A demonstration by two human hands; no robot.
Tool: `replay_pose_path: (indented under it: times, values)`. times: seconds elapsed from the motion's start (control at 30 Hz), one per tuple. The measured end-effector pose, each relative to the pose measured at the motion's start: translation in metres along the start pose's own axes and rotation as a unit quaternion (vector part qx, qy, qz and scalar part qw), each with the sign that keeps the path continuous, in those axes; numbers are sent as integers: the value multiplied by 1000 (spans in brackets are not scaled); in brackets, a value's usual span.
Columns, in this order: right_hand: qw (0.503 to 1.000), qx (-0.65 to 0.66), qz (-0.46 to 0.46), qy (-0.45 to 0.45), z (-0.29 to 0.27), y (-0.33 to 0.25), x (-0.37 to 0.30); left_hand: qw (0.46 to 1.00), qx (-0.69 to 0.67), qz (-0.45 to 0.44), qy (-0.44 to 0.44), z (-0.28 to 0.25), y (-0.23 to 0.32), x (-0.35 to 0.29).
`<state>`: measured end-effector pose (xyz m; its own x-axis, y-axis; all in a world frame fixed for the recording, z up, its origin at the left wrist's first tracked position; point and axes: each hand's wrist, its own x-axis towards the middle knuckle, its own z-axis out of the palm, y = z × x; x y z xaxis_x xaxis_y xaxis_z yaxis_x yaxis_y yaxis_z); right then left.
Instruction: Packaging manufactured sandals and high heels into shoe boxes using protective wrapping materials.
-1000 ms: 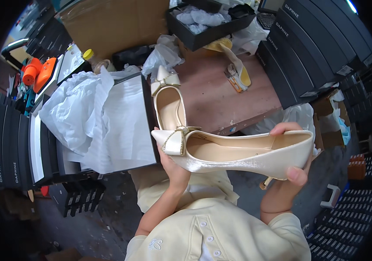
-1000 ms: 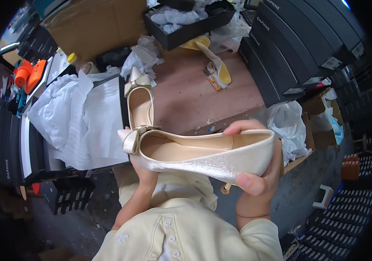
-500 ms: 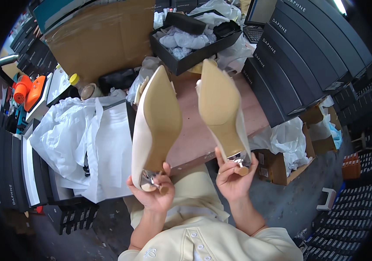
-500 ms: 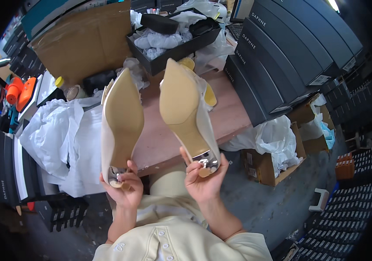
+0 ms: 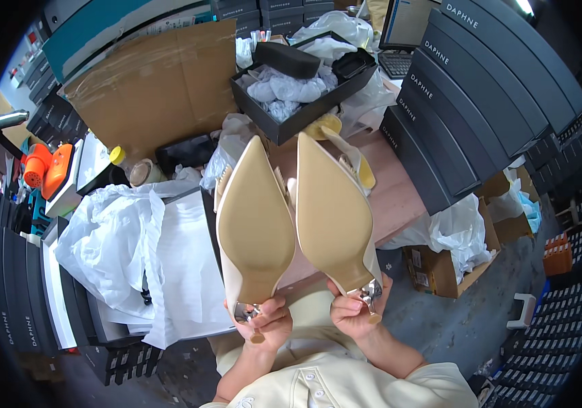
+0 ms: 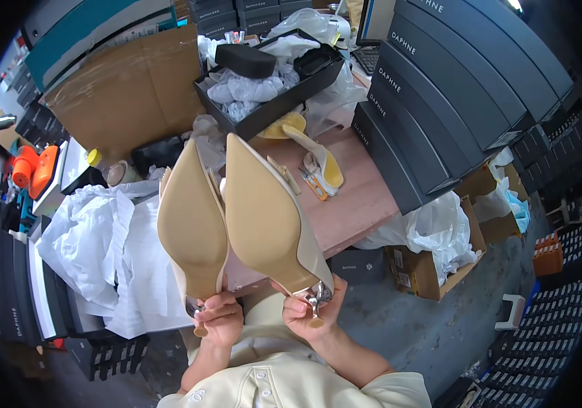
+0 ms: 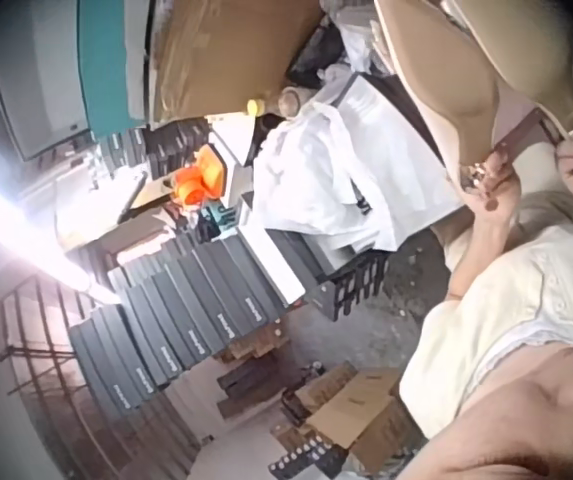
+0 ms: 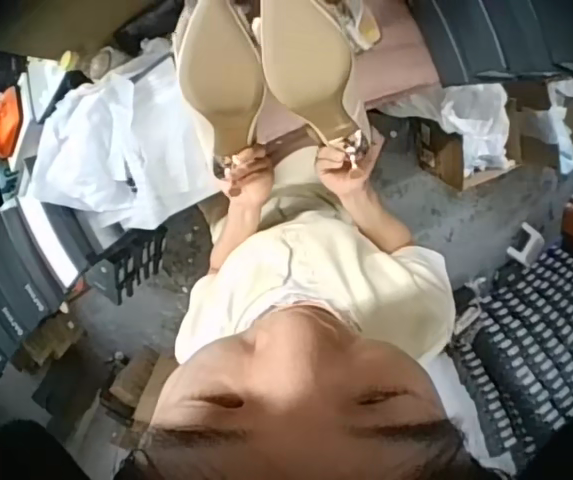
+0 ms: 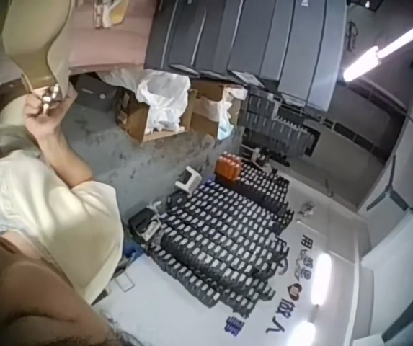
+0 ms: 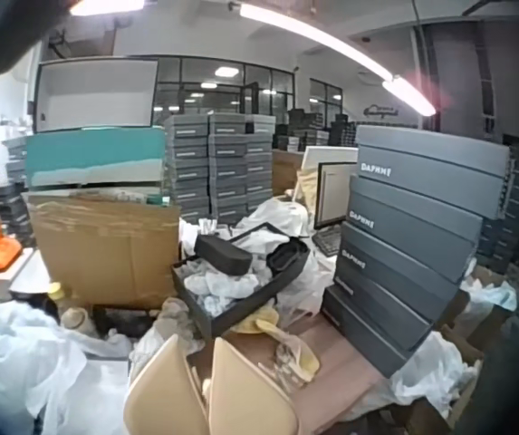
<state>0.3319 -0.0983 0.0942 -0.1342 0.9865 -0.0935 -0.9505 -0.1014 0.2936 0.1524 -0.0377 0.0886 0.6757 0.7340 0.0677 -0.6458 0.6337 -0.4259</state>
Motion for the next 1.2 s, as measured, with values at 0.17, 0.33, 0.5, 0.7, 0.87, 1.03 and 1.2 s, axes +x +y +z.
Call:
replay_pose_path:
  times: [0.17, 0.33, 0.5, 0.7, 0.87, 1.03, 1.2]
  values:
    - [999, 6, 18, 34, -5, -3, -2, 999, -22, -27, 22, -2, 1, 1]
    - [1000, 0, -15, 6, -4, -2, -3, 999, -12, -39, 3, -1, 1, 2]
    - [979, -166, -119, 30, 3, -25, -1, 987, 121, 67, 81, 7, -3, -1]
    - [491, -743, -443, 103, 24, -44, 5, 491, 822, 232, 174, 12, -12, 1]
    - [217, -935, -274, 51, 31, -29, 47, 381, 881, 172, 221, 0, -3, 27]
    - [166, -978, -128, -12, 61, -57, 65, 181, 962, 104, 174, 53, -4, 16]
    - [175, -962, -180, -104, 80, -53, 174, 249, 941, 221, 64, 141, 30, 73]
